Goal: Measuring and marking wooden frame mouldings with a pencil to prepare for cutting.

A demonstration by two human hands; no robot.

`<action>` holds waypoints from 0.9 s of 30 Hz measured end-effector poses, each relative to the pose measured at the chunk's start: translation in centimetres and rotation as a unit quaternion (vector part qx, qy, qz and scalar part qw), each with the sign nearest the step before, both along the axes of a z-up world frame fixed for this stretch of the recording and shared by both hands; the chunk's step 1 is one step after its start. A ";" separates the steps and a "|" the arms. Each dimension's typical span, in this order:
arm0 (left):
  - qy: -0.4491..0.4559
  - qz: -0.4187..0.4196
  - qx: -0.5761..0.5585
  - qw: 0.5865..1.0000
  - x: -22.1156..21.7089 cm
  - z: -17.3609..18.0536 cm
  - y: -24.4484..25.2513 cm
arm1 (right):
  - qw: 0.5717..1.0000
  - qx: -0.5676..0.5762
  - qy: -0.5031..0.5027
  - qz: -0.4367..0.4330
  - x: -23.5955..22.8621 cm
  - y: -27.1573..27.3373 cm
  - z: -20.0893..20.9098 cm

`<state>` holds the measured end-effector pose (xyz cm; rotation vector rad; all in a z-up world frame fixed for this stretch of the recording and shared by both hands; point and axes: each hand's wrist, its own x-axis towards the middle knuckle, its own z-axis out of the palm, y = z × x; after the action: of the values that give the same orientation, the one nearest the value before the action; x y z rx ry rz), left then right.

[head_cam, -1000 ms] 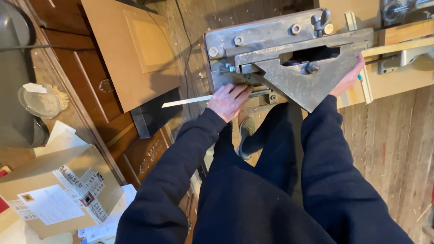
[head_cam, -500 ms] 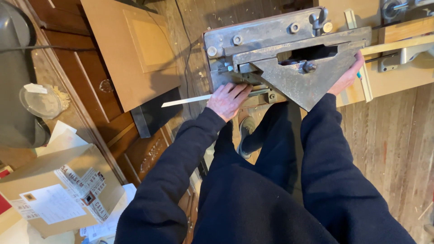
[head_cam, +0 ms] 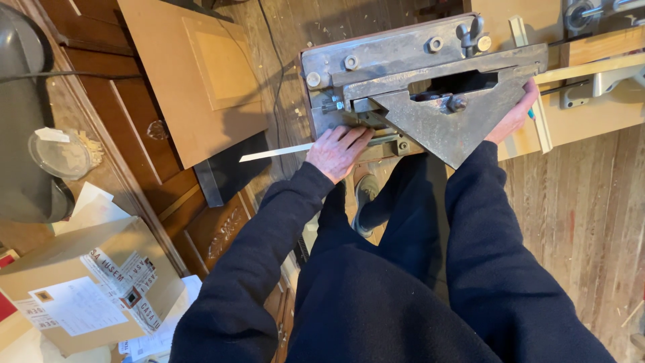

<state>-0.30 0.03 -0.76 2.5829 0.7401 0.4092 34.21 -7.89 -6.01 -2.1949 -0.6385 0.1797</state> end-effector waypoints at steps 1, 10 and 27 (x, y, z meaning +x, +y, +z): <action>-0.003 0.000 -0.001 1.000 0.0 0.0 0.0 | 1.000 0.001 0.001 -0.006 0.1 -0.1 -0.2; 0.001 -0.004 -0.012 1.000 0.1 0.3 0.1 | 0.999 -0.001 -0.038 0.006 0.3 -0.2 -0.6; -0.050 0.027 -0.040 0.998 0.3 1.0 -0.2 | 0.999 0.046 0.012 -0.024 0.2 -1.0 -1.6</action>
<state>0.02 -0.19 0.24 2.4523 0.7765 0.5109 34.38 -8.88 -7.57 -2.1141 -0.5696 0.1497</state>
